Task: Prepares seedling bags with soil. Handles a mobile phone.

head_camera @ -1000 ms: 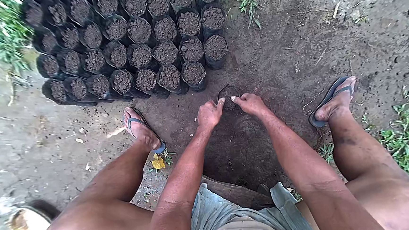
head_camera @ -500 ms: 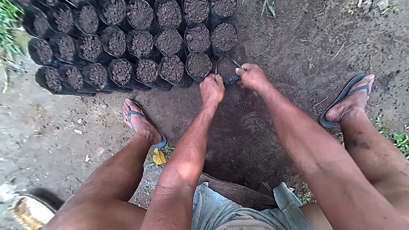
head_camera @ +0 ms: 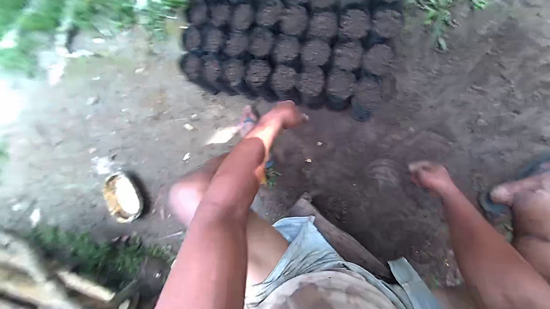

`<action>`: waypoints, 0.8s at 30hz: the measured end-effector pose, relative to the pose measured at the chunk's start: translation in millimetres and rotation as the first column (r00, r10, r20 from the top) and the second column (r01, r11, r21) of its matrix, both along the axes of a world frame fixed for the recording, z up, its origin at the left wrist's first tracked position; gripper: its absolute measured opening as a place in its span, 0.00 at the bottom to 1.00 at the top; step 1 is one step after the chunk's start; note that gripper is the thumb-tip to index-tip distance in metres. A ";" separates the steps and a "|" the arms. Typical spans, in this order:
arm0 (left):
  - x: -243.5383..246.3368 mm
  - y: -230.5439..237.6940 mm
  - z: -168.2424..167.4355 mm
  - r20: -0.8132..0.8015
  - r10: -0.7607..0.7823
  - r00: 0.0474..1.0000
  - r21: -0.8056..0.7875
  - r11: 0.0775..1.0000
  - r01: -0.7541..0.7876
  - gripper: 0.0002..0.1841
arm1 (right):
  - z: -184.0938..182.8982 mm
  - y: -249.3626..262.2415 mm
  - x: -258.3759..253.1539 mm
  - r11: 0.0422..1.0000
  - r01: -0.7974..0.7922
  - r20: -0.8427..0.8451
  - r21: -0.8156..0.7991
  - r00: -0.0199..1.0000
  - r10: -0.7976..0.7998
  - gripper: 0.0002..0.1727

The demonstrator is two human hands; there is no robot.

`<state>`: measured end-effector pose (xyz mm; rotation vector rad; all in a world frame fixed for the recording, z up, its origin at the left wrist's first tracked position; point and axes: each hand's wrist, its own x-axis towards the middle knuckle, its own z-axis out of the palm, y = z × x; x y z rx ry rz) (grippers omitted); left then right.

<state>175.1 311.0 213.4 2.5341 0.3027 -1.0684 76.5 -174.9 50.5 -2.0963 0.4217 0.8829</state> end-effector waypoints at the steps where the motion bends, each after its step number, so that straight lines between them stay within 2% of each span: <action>1: -6.8 16.0 20.5 0.001 -0.018 1.000 0.065 0.998 0.018 0.28 | 2.0 0.7 -25.0 1.000 0.017 -0.068 0.001 0.998 -0.017 0.20; 4: -26.7 64.9 84.4 0.218 0.060 0.974 0.068 0.995 -0.076 0.26 | 19.5 2.1 -84.0 0.991 0.133 -0.232 -0.003 0.964 -0.130 0.21; 7: -62.6 108.2 138.0 0.517 0.155 0.842 -0.030 0.986 -0.164 0.23 | 31.5 0.2 -110.4 0.989 0.110 -0.301 -0.094 0.944 -0.134 0.23; 9: -109.8 117.7 168.6 0.684 0.251 0.685 -0.138 0.966 -0.217 0.20 | 43.8 5.4 -109.3 0.993 0.060 -0.217 -0.102 0.973 -0.081 0.22; 11: -163.7 107.5 184.3 0.799 0.322 0.507 -0.243 0.945 -0.218 0.16 | 58.2 19.8 -107.6 0.998 -0.002 -0.021 -0.068 1.000 0.001 0.19; 12: -191.8 95.0 185.6 0.816 0.334 0.471 -0.259 0.941 -0.218 0.15 | 64.7 31.3 -107.8 0.997 -0.049 0.082 -0.057 0.995 0.054 0.18; 13: -218.9 79.7 181.6 0.816 0.303 0.492 -0.230 0.951 -0.205 0.15 | 74.0 46.6 -110.4 0.992 -0.110 0.137 -0.055 0.984 0.117 0.21; 14: -244.1 60.6 171.9 0.782 0.223 0.582 -0.151 0.974 -0.171 0.14 | 85.7 61.4 -116.4 0.981 -0.175 0.155 -0.083 0.970 0.186 0.27; 15: -265.2 38.6 158.4 0.692 0.102 0.715 -0.034 0.994 -0.108 0.12 | 96.0 75.4 -121.4 0.966 -0.234 0.151 -0.109 0.957 0.249 0.31; 17: -291.5 2.6 129.9 0.347 -0.078 0.935 0.130 0.991 0.035 0.08 | 110.6 99.4 -129.7 0.919 -0.383 0.127 -0.093 0.911 0.393 0.28; 18: -299.7 -7.9 108.6 0.163 -0.139 0.977 0.186 0.977 0.108 0.08 | 114.6 107.9 -134.9 0.881 -0.468 0.115 -0.068 0.874 0.473 0.24; 19: -305.4 -11.6 85.5 0.013 -0.209 0.978 0.220 0.955 0.201 0.08 | 116.2 114.9 -139.5 0.841 -0.540 0.115 -0.038 0.833 0.541 0.21; 21: -312.0 -7.2 49.0 -0.174 -0.390 0.904 0.221 0.879 0.422 0.12 | 117.4 125.6 -155.8 0.821 -0.570 0.147 0.022 0.814 0.562 0.18; 23: -318.5 -12.3 27.5 -0.263 -0.515 0.816 0.140 0.816 0.560 0.18 | 118.2 129.1 -179.7 0.859 -0.508 0.173 0.063 0.853 0.492 0.14; 24: -322.4 -18.0 22.3 -0.263 -0.554 0.790 0.084 0.803 0.590 0.19 | 117.0 132.3 -189.8 0.873 -0.481 0.177 0.073 0.868 0.464 0.13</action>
